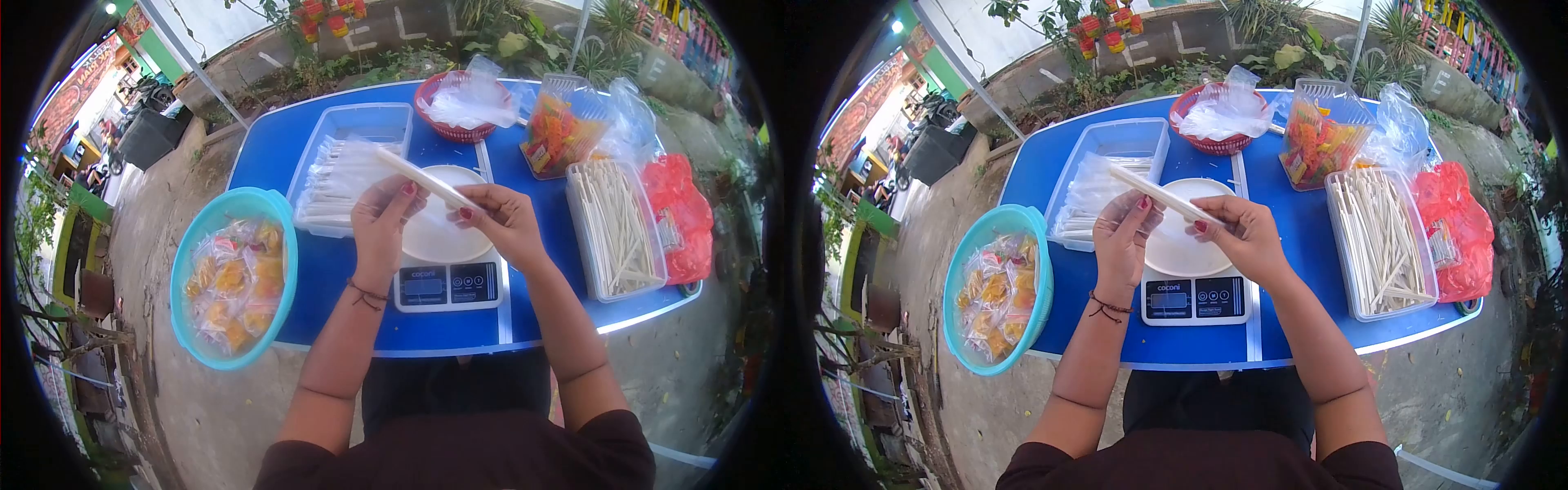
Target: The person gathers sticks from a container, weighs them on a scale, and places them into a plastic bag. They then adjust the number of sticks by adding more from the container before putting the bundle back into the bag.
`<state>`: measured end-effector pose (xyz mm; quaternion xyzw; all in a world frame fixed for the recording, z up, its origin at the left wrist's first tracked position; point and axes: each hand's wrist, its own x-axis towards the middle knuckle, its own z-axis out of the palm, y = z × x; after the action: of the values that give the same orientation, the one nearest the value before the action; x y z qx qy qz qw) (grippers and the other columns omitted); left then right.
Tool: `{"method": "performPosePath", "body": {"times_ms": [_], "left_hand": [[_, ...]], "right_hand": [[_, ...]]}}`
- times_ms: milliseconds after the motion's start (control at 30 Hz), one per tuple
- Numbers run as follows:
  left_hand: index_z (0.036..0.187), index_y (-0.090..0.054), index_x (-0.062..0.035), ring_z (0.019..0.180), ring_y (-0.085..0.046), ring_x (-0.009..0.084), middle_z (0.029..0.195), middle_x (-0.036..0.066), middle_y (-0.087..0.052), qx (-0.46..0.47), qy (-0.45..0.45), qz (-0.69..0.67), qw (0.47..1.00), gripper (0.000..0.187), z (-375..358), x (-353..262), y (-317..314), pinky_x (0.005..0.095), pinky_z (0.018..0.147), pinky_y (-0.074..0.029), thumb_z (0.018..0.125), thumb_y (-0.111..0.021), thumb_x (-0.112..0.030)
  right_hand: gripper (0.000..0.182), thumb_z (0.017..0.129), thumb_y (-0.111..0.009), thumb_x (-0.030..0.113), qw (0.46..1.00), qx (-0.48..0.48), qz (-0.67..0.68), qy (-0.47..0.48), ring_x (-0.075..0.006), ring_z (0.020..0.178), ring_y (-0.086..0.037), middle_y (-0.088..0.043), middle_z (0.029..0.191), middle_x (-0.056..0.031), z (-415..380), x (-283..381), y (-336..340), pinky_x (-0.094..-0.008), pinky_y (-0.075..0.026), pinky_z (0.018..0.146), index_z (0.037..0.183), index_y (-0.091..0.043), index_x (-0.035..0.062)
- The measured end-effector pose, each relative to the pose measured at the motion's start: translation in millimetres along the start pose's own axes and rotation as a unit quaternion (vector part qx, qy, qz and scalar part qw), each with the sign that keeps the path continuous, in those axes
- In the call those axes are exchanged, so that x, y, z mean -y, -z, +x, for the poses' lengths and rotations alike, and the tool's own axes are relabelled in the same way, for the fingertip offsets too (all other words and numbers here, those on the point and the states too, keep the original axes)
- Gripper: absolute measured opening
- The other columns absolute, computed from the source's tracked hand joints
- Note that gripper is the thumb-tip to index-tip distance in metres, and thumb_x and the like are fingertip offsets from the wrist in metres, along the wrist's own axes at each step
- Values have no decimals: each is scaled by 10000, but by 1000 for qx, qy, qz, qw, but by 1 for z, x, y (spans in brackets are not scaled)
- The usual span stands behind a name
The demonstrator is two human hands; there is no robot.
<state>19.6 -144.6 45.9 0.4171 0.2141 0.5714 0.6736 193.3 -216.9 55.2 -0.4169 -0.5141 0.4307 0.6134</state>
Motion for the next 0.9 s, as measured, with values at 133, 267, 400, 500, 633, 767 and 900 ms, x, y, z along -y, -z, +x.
{"method": "performPosePath", "body": {"times_ms": [133,267,400,500,633,767,900], "left_hand": [[1059,-654,32,866,-686,187,956,131,-700,17,11,22,1000,177,-4,-1,0,291,791,-551,902,-635,-47],[1040,-666,40,834,-688,183,925,126,-702,9,17,-4,1000,181,-4,-4,1,283,769,-546,903,-641,-77],[1034,-668,43,803,-690,182,896,123,-703,-7,11,21,1000,189,-4,-4,1,280,734,-552,905,-647,-94],[1028,-668,47,790,-690,178,891,124,-703,-9,-6,53,999,199,-5,-4,0,276,716,-553,907,-652,-110],[1022,-667,50,779,-688,172,875,124,-703,-12,-39,98,994,208,-6,-4,0,272,709,-554,910,-654,-125],[1023,-664,50,770,-687,168,857,126,-703,-23,-16,81,996,216,-6,-5,-2,273,704,-557,907,-657,-133],[1036,-661,46,770,-690,176,867,133,-704,-7,8,65,998,229,-5,-5,2,281,707,-559,900,-662,-138]], "right_hand": [[278,905,-572,-61,1000,27,0,-2,-205,937,-695,-676,1061,-164,-2,4,-3,-255,-554,833,1180,-601,-92],[329,897,-572,-69,999,32,-35,9,-206,959,-692,-682,1048,-157,-5,2,-4,-264,-550,851,1225,-584,-80],[366,862,-595,-76,986,29,-145,81,-182,908,-706,-699,1019,-136,-8,4,-7,-266,-561,802,1227,-600,-44],[386,831,-624,-64,979,21,-179,96,-158,854,-713,-711,988,-119,-11,5,-12,-271,-566,748,1213,-622,-3],[409,812,-639,-49,980,15,-179,88,-152,819,-711,-715,959,-120,-12,8,-14,-273,-563,716,1213,-626,28],[485,781,-644,-49,940,0,-287,184,-184,789,-714,-711,968,-134,-10,4,-10,-280,-570,698,1253,-603,52],[457,758,-645,-52,923,-10,-319,216,-224,839,-716,-700,1055,-156,-11,9,-15,-289,-570,726,1208,-635,27]]}}
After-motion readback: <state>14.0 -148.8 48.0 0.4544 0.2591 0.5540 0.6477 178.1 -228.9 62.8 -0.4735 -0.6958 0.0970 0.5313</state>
